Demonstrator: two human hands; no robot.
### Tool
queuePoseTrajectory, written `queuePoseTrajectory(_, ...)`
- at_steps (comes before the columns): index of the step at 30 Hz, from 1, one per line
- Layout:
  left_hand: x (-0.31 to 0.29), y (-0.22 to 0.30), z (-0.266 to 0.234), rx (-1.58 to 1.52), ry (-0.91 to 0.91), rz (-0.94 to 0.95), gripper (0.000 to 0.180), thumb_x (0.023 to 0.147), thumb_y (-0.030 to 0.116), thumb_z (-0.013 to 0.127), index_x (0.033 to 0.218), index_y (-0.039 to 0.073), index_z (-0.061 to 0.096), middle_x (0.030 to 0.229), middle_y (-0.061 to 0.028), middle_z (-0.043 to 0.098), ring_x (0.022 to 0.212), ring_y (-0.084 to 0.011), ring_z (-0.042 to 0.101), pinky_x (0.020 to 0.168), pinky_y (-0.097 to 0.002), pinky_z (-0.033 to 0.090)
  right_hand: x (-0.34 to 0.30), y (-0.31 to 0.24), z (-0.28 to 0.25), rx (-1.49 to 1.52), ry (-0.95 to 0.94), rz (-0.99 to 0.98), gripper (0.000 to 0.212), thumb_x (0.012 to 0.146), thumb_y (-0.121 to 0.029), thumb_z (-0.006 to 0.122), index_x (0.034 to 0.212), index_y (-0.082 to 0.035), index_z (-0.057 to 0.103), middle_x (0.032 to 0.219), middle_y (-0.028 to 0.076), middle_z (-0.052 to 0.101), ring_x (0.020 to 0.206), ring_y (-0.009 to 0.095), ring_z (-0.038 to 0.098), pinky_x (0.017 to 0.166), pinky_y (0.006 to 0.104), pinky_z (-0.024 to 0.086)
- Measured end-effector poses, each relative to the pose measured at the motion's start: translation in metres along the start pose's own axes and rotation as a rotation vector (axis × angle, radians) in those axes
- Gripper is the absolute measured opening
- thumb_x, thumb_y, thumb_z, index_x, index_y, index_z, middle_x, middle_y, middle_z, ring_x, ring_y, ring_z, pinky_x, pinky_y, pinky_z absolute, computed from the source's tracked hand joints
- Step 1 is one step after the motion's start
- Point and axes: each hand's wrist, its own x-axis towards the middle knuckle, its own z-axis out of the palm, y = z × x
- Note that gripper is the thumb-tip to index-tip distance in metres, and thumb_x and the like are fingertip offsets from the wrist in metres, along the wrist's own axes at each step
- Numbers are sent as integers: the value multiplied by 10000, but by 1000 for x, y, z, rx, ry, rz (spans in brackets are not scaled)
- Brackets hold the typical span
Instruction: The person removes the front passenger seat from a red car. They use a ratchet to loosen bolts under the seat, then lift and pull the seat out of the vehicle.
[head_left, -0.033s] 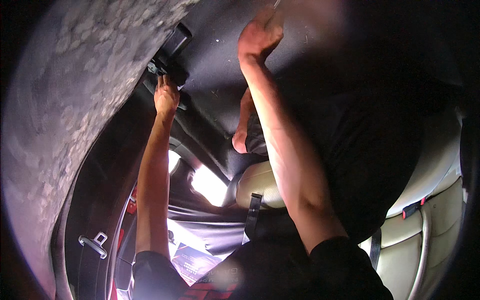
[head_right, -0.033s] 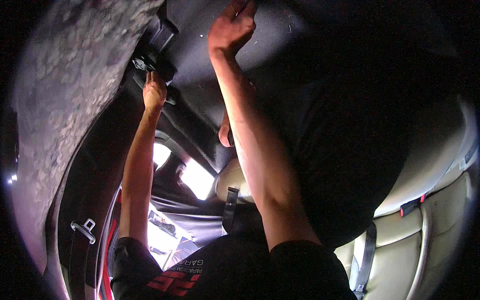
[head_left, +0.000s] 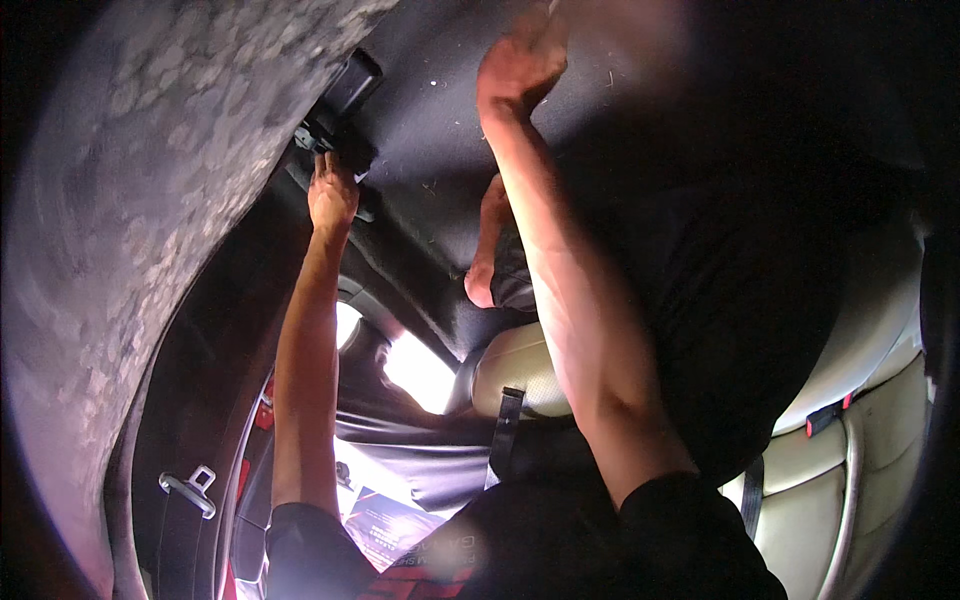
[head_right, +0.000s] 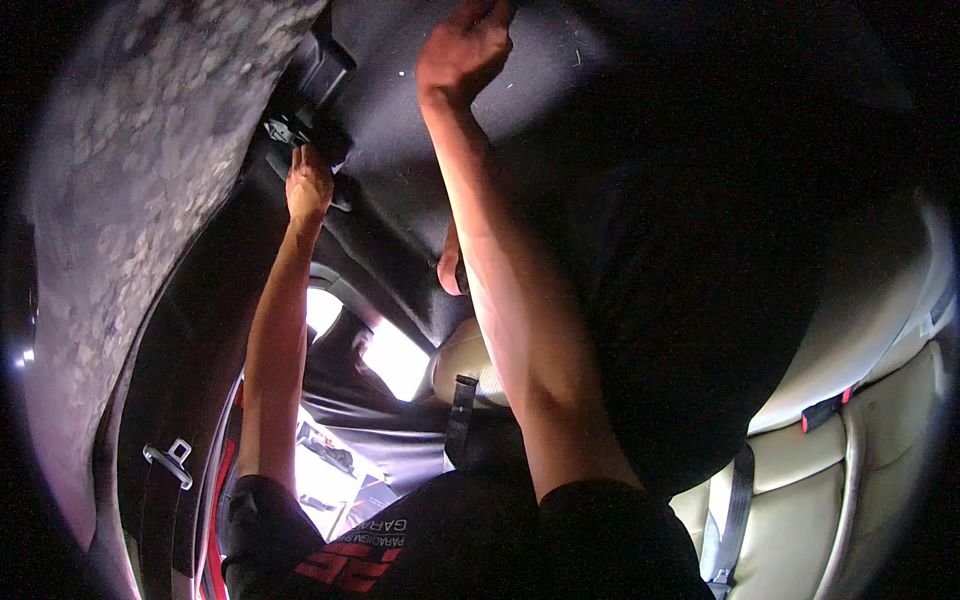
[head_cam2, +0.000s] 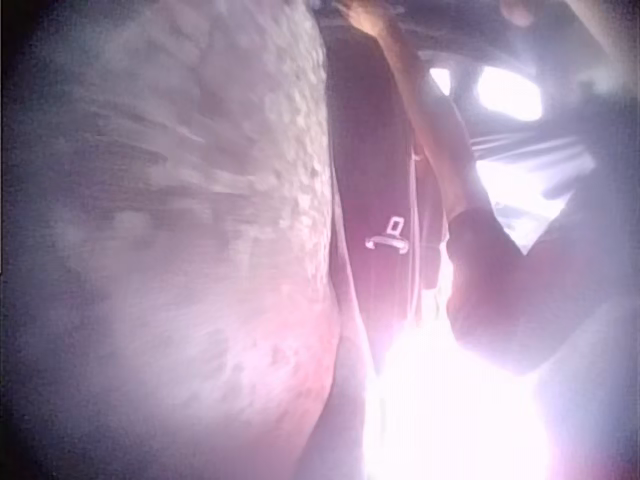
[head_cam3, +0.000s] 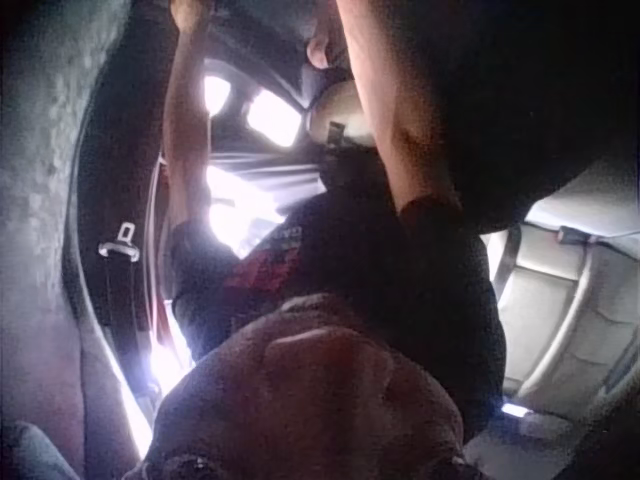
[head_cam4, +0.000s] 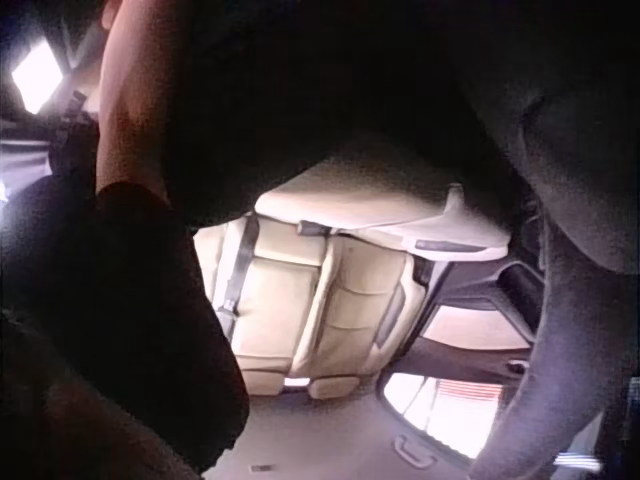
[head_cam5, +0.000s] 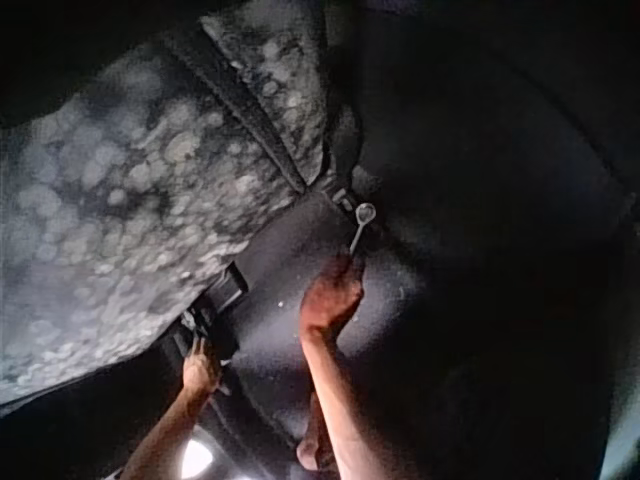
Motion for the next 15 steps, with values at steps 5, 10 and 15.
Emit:
queuePoseTrajectory(5, 3, -4, 0, -52, 76, 6, 147, 899, 102, 559, 1033, 42, 562, 1016, -215, 586, 928, -464, 612, 787, -543, 513, 14, -3, 12, -103, -50, 50, 316, 1008, -168, 504, 1118, 105, 622, 1078, 322, 659, 982, 515, 608, 812, 480, 504)
queuePoseTrajectory(10, 8, -8, -3, -82, 61, -20, 111, 909, 125, 582, 985, 47, 599, 1025, -208, 601, 935, -460, 619, 778, -537, 510, 15, 16, 16, 47, 2, -142, 282, 995, -130, 507, 1126, 95, 617, 1070, 275, 673, 964, 455, 630, 814, 470, 520)
queuePoseTrajectory(15, 6, -9, -4, -35, 53, 25, 142, 911, 173, 592, 968, 46, 623, 1027, -217, 627, 933, -458, 633, 789, -536, 517, 11, 19, 16, 475, -151, 568, 280, 1013, -265, 504, 893, -24, 581, 672, 77, 555, 613, 209, 563, 618, 391, 470)
